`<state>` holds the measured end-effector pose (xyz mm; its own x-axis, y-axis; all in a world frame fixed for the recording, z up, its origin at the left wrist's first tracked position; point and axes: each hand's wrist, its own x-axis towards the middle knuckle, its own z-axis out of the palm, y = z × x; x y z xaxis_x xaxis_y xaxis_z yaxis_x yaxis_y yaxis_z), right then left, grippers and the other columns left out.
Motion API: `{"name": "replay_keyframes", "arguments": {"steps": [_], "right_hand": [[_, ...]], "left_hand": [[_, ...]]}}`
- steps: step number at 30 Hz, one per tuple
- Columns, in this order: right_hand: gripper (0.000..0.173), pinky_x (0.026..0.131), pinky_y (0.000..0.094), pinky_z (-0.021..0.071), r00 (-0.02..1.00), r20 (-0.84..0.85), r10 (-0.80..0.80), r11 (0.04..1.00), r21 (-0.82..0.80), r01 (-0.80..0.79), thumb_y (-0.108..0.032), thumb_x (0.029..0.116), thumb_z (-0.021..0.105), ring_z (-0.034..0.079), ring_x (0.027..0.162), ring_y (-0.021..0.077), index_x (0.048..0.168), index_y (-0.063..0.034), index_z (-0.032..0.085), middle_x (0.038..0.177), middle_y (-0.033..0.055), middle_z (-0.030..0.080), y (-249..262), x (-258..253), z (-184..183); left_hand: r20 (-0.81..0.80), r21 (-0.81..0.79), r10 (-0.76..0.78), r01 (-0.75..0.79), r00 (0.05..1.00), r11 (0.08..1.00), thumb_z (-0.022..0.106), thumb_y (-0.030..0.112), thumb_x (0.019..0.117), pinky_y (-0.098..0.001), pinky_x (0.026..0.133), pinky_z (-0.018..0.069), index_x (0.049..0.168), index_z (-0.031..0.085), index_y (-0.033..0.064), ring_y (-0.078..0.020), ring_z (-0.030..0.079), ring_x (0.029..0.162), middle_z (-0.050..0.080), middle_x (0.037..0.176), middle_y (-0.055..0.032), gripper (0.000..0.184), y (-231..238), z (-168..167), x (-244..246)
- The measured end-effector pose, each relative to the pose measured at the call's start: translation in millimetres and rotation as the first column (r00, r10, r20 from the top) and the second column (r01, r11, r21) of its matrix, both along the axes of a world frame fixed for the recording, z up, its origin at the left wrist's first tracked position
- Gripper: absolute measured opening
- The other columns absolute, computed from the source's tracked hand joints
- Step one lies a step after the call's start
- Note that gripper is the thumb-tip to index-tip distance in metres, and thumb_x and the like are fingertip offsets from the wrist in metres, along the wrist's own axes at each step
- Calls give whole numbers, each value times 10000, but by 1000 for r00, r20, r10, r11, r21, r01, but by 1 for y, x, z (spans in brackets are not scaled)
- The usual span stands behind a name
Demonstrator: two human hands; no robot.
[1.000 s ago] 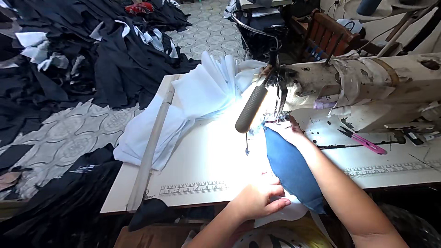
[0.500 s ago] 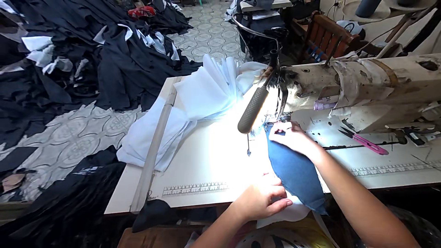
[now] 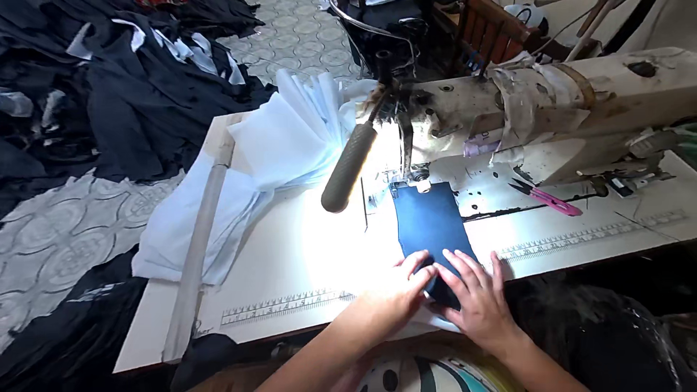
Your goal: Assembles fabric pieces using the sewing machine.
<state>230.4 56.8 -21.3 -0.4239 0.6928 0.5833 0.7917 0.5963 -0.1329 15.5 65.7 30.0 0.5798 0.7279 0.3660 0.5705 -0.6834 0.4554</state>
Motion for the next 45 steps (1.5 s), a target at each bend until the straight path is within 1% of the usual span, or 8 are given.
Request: {"name": "replay_keyframes", "arguments": {"steps": [3, 9, 14, 32, 36, 40, 42, 45], "right_hand": [[505, 1242, 516, 38, 990, -132, -42, 991, 124, 59, -606, 955, 514, 422, 1416, 141, 1308, -245, 504, 1371, 30, 547, 1, 22, -22], [232, 1259, 396, 80, 955, -291, -56, 977, 181, 113, -354, 1035, 411, 441, 1391, 81, 1202, -210, 482, 1318, 14, 555, 7, 44, -50], [352, 1261, 400, 53, 949, -314, -21, 976, 197, 87, -510, 994, 539, 415, 1402, 68, 1213, -240, 485, 1336, -10, 535, 10, 45, -55], [217, 1259, 483, 5, 964, -245, 107, 975, 214, -54, -337, 1088, 428, 306, 1479, 100, 1276, -355, 536, 1390, -43, 485, 11, 53, -59], [350, 1258, 459, 15, 973, -177, 148, 979, 164, -119, -462, 1064, 362, 310, 1482, 124, 1354, -349, 522, 1415, -20, 483, 10, 64, -49], [560, 1252, 480, -6, 979, -93, 183, 983, 38, -180, -676, 1030, 232, 301, 1489, 93, 1390, -355, 516, 1450, -58, 491, 7, 73, -26], [521, 1250, 475, 12, 980, -90, 175, 985, 1, -175, -576, 1080, 192, 353, 1465, 72, 1308, -347, 601, 1410, -97, 566, 9, 71, -15], [494, 1218, 505, 107, 986, -110, 126, 990, -55, -132, -573, 1077, 301, 509, 1340, 94, 1085, -325, 729, 1233, -109, 699, 22, 60, 4]], "left_hand": [[-103, -108, -12, 1, 995, 994, 704, 124, 855, -547, 868, 565, 1278, 690, 52, -378, 723, 1054, 641, 1338, -244, 429, 2, 4, 10], [-50, 222, 66, -53, 997, 974, 546, 130, 940, -364, 754, 606, 963, 766, 102, -233, 763, 869, 771, 1050, -115, 223, 3, -21, 12], [-100, 268, 125, -94, 987, 959, 524, 156, 946, -306, 793, 586, 947, 782, 143, -171, 757, 895, 785, 1037, -56, 258, -5, -20, -3], [-73, 221, 127, -108, 989, 969, 520, 240, 987, -307, 852, 561, 1040, 793, 172, -182, 748, 948, 777, 1095, -67, 287, -6, -26, 4], [-130, 248, 261, -223, 957, 943, 394, 544, 1046, -368, 927, 513, 1112, 762, 196, -173, 722, 971, 768, 1114, -23, 511, -18, -23, 2], [-178, 210, 405, -367, 897, 906, 385, 567, 1019, -604, 990, 424, 1170, 744, 294, -225, 685, 1164, 712, 1299, 7, 476, -31, -27, -6], [-169, 148, 385, -363, 907, 920, 410, 562, 1004, -698, 976, 411, 1226, 727, 319, -265, 663, 1228, 680, 1359, 2, 457, -31, -28, -10], [-164, 69, 351, -345, 922, 936, 455, 573, 971, -682, 923, 440, 1255, 726, 322, -305, 640, 1254, 653, 1402, -3, 466, -22, -24, -13]]}}
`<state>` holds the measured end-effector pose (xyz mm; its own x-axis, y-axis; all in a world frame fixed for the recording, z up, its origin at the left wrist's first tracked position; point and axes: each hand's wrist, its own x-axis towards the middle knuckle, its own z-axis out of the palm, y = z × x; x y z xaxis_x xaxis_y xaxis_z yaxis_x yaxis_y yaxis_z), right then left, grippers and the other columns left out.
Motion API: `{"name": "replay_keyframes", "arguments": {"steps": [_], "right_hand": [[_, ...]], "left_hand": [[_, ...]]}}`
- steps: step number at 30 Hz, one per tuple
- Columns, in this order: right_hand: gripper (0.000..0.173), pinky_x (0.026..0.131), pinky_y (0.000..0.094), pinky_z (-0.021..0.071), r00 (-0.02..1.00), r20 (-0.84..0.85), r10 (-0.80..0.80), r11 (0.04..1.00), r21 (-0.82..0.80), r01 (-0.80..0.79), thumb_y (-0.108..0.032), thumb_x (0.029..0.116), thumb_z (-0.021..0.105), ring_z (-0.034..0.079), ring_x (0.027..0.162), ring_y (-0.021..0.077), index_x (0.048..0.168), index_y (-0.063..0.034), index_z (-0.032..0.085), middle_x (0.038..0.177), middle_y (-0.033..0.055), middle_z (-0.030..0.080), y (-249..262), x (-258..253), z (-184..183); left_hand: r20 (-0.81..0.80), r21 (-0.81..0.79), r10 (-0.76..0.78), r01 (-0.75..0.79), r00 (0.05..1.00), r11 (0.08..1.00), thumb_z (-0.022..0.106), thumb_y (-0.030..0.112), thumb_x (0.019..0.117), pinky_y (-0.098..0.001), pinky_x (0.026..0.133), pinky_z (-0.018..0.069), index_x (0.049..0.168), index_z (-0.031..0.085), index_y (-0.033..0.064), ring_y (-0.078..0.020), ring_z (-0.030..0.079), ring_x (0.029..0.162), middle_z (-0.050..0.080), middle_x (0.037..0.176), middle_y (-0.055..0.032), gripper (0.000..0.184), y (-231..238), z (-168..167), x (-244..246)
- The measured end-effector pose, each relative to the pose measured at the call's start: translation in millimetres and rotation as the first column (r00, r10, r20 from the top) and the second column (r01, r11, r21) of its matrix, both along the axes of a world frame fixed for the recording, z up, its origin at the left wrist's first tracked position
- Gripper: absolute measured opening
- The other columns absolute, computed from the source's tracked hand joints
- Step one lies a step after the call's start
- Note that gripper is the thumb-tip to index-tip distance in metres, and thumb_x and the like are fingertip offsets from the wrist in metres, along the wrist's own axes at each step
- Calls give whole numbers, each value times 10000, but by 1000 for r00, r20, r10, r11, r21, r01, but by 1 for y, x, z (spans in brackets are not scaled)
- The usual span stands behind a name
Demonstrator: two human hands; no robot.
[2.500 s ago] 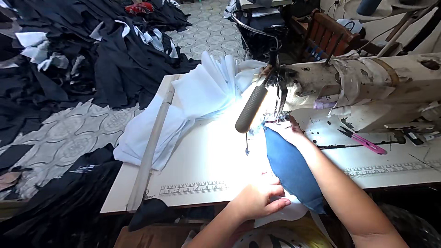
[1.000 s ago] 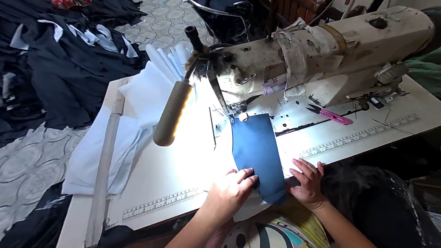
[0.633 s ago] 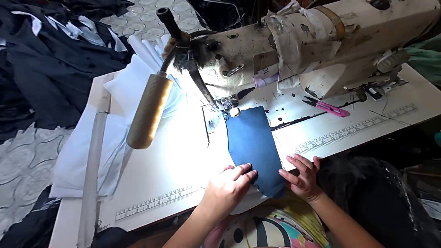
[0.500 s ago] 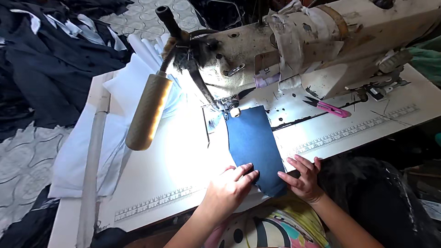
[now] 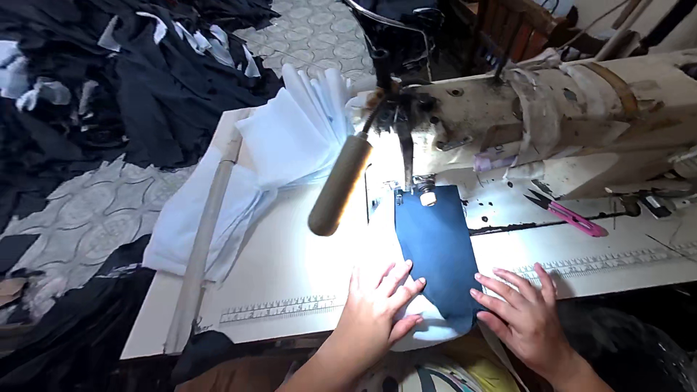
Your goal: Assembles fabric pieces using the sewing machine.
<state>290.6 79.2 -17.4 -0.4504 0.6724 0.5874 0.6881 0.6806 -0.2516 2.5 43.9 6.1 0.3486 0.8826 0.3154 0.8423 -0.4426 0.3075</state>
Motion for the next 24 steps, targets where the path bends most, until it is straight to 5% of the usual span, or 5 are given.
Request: {"name": "replay_keyframes", "arguments": {"steps": [6, 11, 15, 20, 24], "right_hand": [[597, 1108, 733, 218, 1000, 23, 7, 986, -169, -3, -628, 1024, 375, 681, 1156, 251, 922, -222, 800, 1136, -13, 766, 36, -14, 29], [489, 1069, 809, 195, 998, 8, 55, 949, -312, -49, -417, 1057, 427, 680, 1162, 319, 1010, -113, 806, 1165, 36, 758, 64, -23, 44], [321, 1066, 821, 173, 993, 54, 101, 921, -384, -72, -379, 929, 646, 645, 1205, 375, 1025, -120, 810, 1223, 80, 732, 82, -34, 52], [421, 1084, 811, 160, 983, 136, 123, 905, -422, -55, -452, 867, 714, 599, 1264, 393, 1109, -116, 786, 1294, 116, 689, 90, -45, 55], [438, 1072, 816, 175, 985, 134, 106, 942, -330, -57, -487, 875, 669, 622, 1236, 385, 1108, -134, 786, 1273, 111, 698, 88, -44, 44]], "left_hand": [[63, -192, -66, 77, 996, 978, 510, 560, 978, -726, 1007, 390, 1358, 674, 269, -380, 538, 1364, 567, 1499, -63, 507, 35, 11, -12], [43, -228, -139, 145, 989, 963, 564, 415, 972, -626, 1073, 404, 1390, 654, 216, -394, 483, 1410, 526, 1524, -143, 471, 69, 15, -30], [45, -310, -174, 179, 984, 934, 570, 354, 978, -656, 1094, 344, 1403, 645, 203, -451, 437, 1418, 523, 1492, -233, 458, 99, 27, -43], [116, -124, -244, 258, 963, 958, 600, 293, 982, -457, 735, 540, 748, 672, -7, -305, 680, 786, 660, 818, -163, 387, 92, 34, -10], [67, 86, -164, 158, 984, 984, 644, 191, 941, -477, 779, 588, 1101, 738, 58, -349, 727, 947, 719, 1147, -181, 228, 69, 19, 16]]}}
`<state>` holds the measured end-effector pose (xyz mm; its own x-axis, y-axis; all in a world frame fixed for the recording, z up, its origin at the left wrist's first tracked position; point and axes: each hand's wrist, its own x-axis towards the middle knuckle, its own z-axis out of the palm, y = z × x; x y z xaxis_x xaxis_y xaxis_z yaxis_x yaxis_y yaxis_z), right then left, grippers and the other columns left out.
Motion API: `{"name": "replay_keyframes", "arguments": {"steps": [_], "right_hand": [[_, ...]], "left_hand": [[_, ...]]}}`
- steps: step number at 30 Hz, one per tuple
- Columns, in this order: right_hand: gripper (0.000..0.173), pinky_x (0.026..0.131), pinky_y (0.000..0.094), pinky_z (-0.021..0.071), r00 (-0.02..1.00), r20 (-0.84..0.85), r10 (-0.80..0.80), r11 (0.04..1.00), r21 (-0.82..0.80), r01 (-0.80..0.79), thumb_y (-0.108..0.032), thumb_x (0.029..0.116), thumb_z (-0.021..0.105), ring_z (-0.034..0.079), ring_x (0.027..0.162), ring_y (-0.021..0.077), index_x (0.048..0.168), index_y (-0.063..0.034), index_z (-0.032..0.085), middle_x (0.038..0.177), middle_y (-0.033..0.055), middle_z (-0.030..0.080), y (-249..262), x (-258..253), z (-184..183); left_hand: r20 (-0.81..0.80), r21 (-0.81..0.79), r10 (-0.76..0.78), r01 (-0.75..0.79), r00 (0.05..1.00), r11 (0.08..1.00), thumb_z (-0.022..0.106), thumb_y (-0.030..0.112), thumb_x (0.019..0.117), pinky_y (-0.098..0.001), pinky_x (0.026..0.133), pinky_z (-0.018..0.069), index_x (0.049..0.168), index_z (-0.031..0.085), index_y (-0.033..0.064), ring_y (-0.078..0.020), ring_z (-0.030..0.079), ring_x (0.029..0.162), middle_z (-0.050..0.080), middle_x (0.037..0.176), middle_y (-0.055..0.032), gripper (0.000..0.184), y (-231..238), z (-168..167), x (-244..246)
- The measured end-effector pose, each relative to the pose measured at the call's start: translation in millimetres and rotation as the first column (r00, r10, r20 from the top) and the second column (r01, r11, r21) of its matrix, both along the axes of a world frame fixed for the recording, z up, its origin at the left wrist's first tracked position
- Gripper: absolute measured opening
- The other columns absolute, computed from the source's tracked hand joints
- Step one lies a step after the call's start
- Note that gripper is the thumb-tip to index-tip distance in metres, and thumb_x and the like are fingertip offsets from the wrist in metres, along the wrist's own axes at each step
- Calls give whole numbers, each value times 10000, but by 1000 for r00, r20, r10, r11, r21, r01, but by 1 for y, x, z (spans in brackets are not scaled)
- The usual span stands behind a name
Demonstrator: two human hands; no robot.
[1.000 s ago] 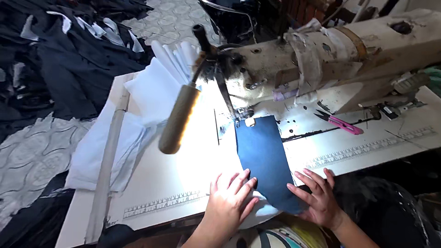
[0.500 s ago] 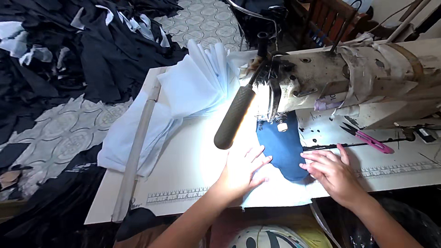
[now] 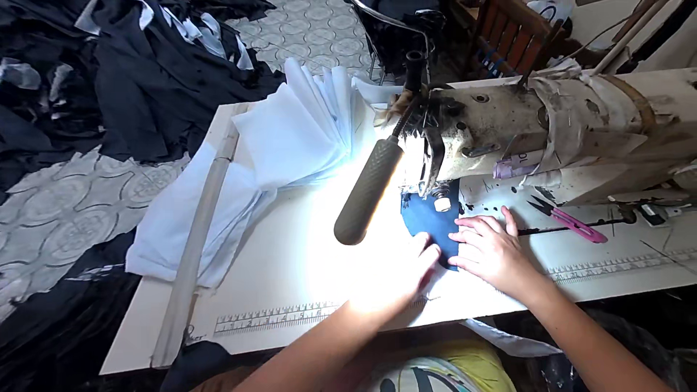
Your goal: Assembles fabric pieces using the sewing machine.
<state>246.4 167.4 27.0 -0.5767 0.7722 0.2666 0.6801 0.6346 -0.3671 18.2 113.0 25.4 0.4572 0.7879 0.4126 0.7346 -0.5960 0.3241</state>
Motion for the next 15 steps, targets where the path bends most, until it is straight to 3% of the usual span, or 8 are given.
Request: {"name": "replay_keyframes", "arguments": {"steps": [1, 4, 6, 9, 15], "right_hand": [[427, 1067, 816, 189, 1000, -9, 10, 999, 45, -10, -482, 887, 650, 629, 1225, 384, 1104, -142, 788, 1265, 111, 702, -1, 0, -3], [263, 1084, 730, 293, 991, -69, 118, 979, 174, -104, -348, 948, 611, 675, 1169, 315, 992, -180, 808, 1198, 60, 744, -5, 0, -9], [227, 1098, 681, 315, 974, -82, 213, 962, 191, -195, -272, 953, 607, 683, 1160, 283, 944, -176, 813, 1138, 23, 767, -2, -2, -11], [232, 1077, 742, 307, 955, -78, 287, 954, 115, -278, -214, 948, 606, 685, 1170, 323, 989, -129, 817, 1138, 48, 768, 7, -10, -6], [226, 1106, 753, 261, 952, -29, 304, 952, -21, -304, -178, 965, 617, 662, 1197, 358, 1047, -89, 807, 1183, 116, 741, 32, -37, 7]], "left_hand": [[-1, -48, 11, -11, 1000, 999, 621, 236, 966, -498, 813, 574, 1196, 737, 95, -362, 715, 1005, 701, 1257, -170, 295, -6, -3, 3], [-74, -116, 56, -65, 996, 991, 519, 415, 1003, -556, 926, 520, 1236, 740, 134, -371, 694, 1087, 699, 1299, -128, 427, -18, -6, 6], [-79, -185, 74, -87, 994, 979, 531, 409, 1004, -567, 958, 491, 1263, 729, 139, -388, 663, 1156, 678, 1341, -125, 424, -20, -2, 1], [-78, -309, 77, -98, 994, 946, 515, 380, 1031, -599, 1014, 454, 1336, 684, 151, -393, 584, 1307, 609, 1445, -116, 417, -13, 5, -12], [-144, -322, 76, -119, 987, 939, 517, 260, 1024, -673, 1040, 377, 1294, 705, 163, -398, 534, 1351, 619, 1417, -138, 343, 12, 13, -30]]}}
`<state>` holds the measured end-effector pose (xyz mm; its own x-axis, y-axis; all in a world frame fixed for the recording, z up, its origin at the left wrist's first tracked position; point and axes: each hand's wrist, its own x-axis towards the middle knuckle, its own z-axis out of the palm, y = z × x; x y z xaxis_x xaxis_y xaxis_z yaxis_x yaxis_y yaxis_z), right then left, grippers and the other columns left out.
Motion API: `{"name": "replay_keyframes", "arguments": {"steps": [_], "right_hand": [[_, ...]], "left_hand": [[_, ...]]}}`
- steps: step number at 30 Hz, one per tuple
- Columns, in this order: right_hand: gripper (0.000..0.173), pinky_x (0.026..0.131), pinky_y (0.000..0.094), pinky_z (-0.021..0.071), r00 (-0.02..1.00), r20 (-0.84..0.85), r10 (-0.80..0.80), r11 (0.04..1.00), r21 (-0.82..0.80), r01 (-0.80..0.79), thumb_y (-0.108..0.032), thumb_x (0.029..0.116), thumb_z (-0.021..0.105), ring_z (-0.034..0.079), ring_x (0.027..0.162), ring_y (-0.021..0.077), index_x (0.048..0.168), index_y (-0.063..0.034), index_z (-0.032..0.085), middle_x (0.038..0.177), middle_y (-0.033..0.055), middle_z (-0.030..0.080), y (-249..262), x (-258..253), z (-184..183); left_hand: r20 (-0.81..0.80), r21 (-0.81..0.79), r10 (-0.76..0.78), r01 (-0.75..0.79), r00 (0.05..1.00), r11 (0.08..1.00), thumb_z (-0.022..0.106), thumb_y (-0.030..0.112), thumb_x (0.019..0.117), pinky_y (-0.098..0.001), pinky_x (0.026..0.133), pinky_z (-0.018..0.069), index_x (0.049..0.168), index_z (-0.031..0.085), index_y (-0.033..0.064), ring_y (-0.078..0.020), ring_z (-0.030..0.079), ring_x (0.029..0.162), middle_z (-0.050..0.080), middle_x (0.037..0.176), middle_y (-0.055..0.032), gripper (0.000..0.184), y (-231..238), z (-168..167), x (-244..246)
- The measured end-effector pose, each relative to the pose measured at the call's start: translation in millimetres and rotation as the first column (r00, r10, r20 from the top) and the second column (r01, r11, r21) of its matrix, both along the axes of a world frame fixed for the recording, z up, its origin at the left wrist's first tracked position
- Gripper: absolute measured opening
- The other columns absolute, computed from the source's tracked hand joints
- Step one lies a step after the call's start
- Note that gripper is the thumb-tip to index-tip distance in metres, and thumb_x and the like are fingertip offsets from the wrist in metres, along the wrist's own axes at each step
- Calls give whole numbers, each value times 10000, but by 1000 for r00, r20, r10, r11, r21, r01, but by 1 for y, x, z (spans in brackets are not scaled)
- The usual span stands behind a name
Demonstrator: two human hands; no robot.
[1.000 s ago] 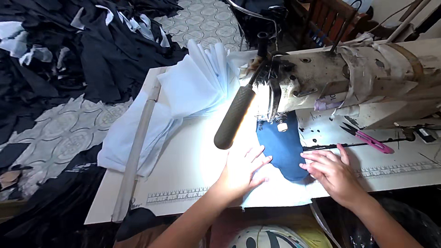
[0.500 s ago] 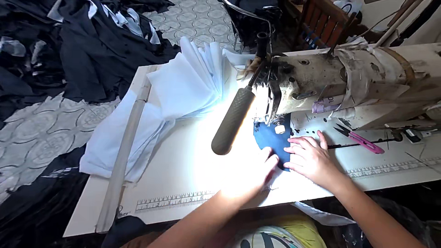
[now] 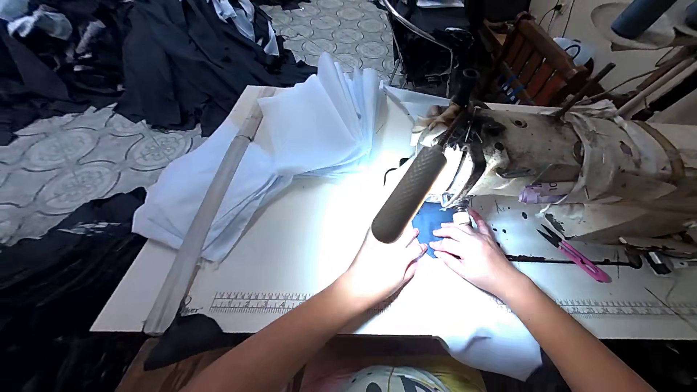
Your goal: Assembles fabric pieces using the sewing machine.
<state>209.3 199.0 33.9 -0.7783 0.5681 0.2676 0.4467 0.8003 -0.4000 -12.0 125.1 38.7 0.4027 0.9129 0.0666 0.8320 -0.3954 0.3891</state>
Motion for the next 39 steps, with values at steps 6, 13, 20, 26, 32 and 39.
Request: {"name": "replay_keyframes", "arguments": {"steps": [6, 13, 20, 26, 32, 39], "right_hand": [[287, 1162, 716, 190, 990, 132, -58, 994, -85, 70, -254, 1010, 582, 599, 1283, 359, 1189, -143, 778, 1288, 134, 695, 15, -23, 8], [375, 1207, 669, 110, 923, 325, -208, 960, -114, 257, -309, 1036, 536, 476, 1417, 360, 1352, -173, 685, 1443, 143, 599, 6, -23, 23], [537, 1139, 375, 404, 727, -415, -547, 837, -245, 490, -215, 983, 557, 490, 1386, 293, 1339, 184, 504, 1423, 330, 521, -32, 25, -5], [906, 973, 206, 530, 423, -565, -708, 624, -781, 2, -254, 844, 769, 609, 1192, -8, 1520, 46, 247, 1395, -20, 596, -92, 6, -6], [206, 747, 158, 545, 789, -414, -454, 891, -211, 402, -24, 888, 632, 677, 805, 17, 1052, 59, 724, 882, 44, 736, -88, 8, 36], [242, 1001, 297, 478, 908, -306, -284, 772, 489, 406, -272, 1050, 501, 671, 984, 162, 939, -165, 687, 894, 29, 709, -101, 64, 16]], "left_hand": [[-50, -75, 46, -50, 998, 996, 515, 144, 1018, -619, 1212, 212, 1242, 718, 162, -361, 509, 1373, 649, 1354, -116, 302, 37, -2, -22], [-9, 73, 149, -148, 989, 986, 430, 181, 1057, -718, 1190, 114, 1312, 687, 152, -316, 413, 1474, 594, 1460, -58, 364, 61, -25, -31], [50, -5, -155, 155, 987, 988, 560, 529, 983, -597, 1094, 359, 1458, 556, 94, -389, 581, 1259, 646, 1300, -204, 644, 24, -4, 9], [528, -372, 158, 60, 835, 926, 696, 227, 913, -426, 991, 461, 1094, 669, -62, -245, 629, 1039, 680, 1067, -171, 342, 39, 10, -15], [980, -199, 198, 182, 25, 963, 534, -45, 914, -150, 762, 520, 1009, 551, 163, 63, 616, 810, 636, 844, 157, 229, 33, 21, -35], [783, -321, -16, 425, 622, 846, 732, 68, 778, -130, 821, 484, 984, 641, 3, 90, 582, 876, 643, 899, 110, 234, 38, 18, -70]]}}
